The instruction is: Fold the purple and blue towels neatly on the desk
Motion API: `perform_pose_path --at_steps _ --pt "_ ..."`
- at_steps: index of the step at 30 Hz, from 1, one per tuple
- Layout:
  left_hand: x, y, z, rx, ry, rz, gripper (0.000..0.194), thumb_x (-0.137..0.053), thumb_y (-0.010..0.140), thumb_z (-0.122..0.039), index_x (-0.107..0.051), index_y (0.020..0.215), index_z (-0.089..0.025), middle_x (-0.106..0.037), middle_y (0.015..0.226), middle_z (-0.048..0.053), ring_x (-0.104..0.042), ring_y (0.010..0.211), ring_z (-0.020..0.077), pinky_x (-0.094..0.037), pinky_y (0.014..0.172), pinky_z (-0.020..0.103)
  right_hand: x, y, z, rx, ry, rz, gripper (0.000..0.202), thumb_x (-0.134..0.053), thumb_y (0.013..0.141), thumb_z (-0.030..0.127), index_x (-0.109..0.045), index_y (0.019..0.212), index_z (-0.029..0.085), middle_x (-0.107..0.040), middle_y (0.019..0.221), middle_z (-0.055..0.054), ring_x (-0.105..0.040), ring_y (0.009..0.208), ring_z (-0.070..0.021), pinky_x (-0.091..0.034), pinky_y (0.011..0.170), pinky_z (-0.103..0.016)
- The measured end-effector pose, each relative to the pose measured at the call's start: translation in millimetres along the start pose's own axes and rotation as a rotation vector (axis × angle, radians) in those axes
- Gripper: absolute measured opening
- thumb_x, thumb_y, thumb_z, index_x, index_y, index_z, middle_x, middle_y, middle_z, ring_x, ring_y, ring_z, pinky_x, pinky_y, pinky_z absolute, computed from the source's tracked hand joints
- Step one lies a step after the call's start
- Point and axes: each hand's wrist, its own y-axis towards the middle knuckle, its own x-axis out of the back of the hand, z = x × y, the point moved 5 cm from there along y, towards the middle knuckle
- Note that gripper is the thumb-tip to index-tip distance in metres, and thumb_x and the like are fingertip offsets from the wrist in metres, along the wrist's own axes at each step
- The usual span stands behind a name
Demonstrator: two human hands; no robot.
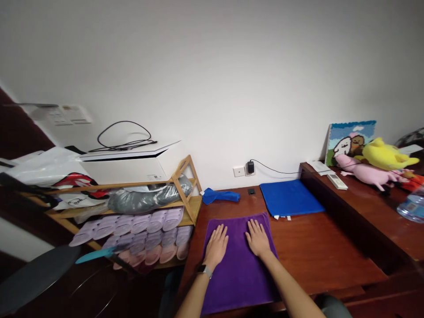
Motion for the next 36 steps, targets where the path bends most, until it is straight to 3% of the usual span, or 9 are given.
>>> perform_pose_path --at_steps 3,5,8,12,14,17,30,33,36 --pt "-11.0 28.4 -30.8 -0.088 -0.04 0.092 0.053 -0.027 0.109 -0.039 -0.047 0.156 -0.024 -0.044 0.164 0.009 -0.037 0.153 0.0231 -0.032 0.125 0.049 -9.2 19.5 33.7 0.094 0.051 0.053 0.063 -0.02 0.106 0.045 -0.035 0.162 0.019 -0.03 0.169 -0.005 -0.021 0.159 -0.0231 -0.016 0.129 -0.045" --pt "-20.7 38.5 -31.5 -0.045 -0.033 0.119 0.053 -0.028 0.108 -0.037 -0.047 0.156 -0.026 -0.044 0.164 0.008 -0.038 0.153 0.0238 -0.033 0.125 0.049 -18.2 27.7 38.5 0.099 0.057 0.091 0.064 -0.02 0.106 0.045 -0.034 0.162 0.019 -0.029 0.169 -0.006 -0.021 0.158 -0.0226 -0.017 0.129 -0.045" --pt "-30.2 38.9 -4.1 0.082 0.015 0.078 0.053 -0.029 0.107 -0.035 -0.046 0.156 -0.029 -0.043 0.165 0.007 -0.038 0.153 0.0254 -0.032 0.124 0.052 -25.0 33.8 15.6 0.019 0.023 0.092 0.067 -0.021 0.105 0.048 -0.03 0.163 0.017 -0.027 0.17 -0.007 -0.02 0.159 -0.0223 -0.014 0.129 -0.045" --pt "-30.2 28.5 42.4 0.214 0.087 0.042 0.054 -0.03 0.106 -0.035 -0.045 0.157 -0.027 -0.041 0.165 0.009 -0.037 0.153 0.0278 -0.031 0.124 0.053 -19.8 35.2 -39.6 -0.17 -0.052 0.064 0.072 -0.02 0.104 0.05 -0.024 0.164 0.009 -0.021 0.171 -0.01 -0.016 0.16 -0.0224 -0.01 0.13 -0.043" --pt "-27.7 26.2 53.6 0.236 0.112 0.053 0.056 -0.03 0.105 -0.035 -0.043 0.158 -0.025 -0.041 0.165 0.009 -0.037 0.153 0.028 -0.03 0.125 0.053 -17.7 35.3 -57.4 -0.207 -0.072 0.068 0.074 -0.018 0.104 0.05 -0.021 0.164 0.006 -0.019 0.172 -0.011 -0.014 0.16 -0.0217 -0.008 0.13 -0.042" --pt "-24.3 27.0 55.0 0.245 0.148 0.074 0.056 -0.03 0.106 -0.036 -0.043 0.158 -0.023 -0.04 0.165 0.009 -0.036 0.153 0.0272 -0.027 0.126 0.051 -18.4 35.4 -65.8 -0.216 -0.082 0.075 0.074 -0.017 0.104 0.051 -0.02 0.164 0.007 -0.018 0.172 -0.009 -0.012 0.16 -0.0207 -0.005 0.13 -0.042" --pt "-8.2 29.9 47.2 0.242 0.147 0.06 0.054 -0.034 0.105 -0.036 -0.048 0.156 -0.021 -0.046 0.162 0.012 -0.042 0.15 0.0284 -0.031 0.124 0.049 -7.7 34.1 -58.0 -0.239 -0.098 0.104 0.071 -0.017 0.104 0.047 -0.022 0.165 0.01 -0.019 0.172 -0.008 -0.013 0.16 -0.0209 -0.005 0.129 -0.043" --pt "-5.4 38.2 31.1 0.188 0.15 0.03 0.053 -0.034 0.106 -0.033 -0.052 0.152 -0.018 -0.049 0.16 0.014 -0.043 0.149 0.0292 -0.032 0.124 0.049 -3.0 39.9 -33.8 -0.175 -0.086 0.067 0.07 -0.021 0.104 0.046 -0.026 0.164 0.009 -0.02 0.172 -0.011 -0.014 0.16 -0.0238 -0.004 0.129 -0.045" --pt "-12.7 49.0 -0.9 0.067 0.091 0.008 0.051 -0.033 0.106 -0.03 -0.051 0.153 -0.024 -0.048 0.162 0.01 -0.04 0.151 0.0261 -0.032 0.124 0.048 -9.6 47.5 8.7 -0.006 -0.021 0.013 0.068 -0.021 0.104 0.045 -0.026 0.164 0.013 -0.021 0.172 -0.009 -0.014 0.16 -0.0228 -0.005 0.129 -0.044"
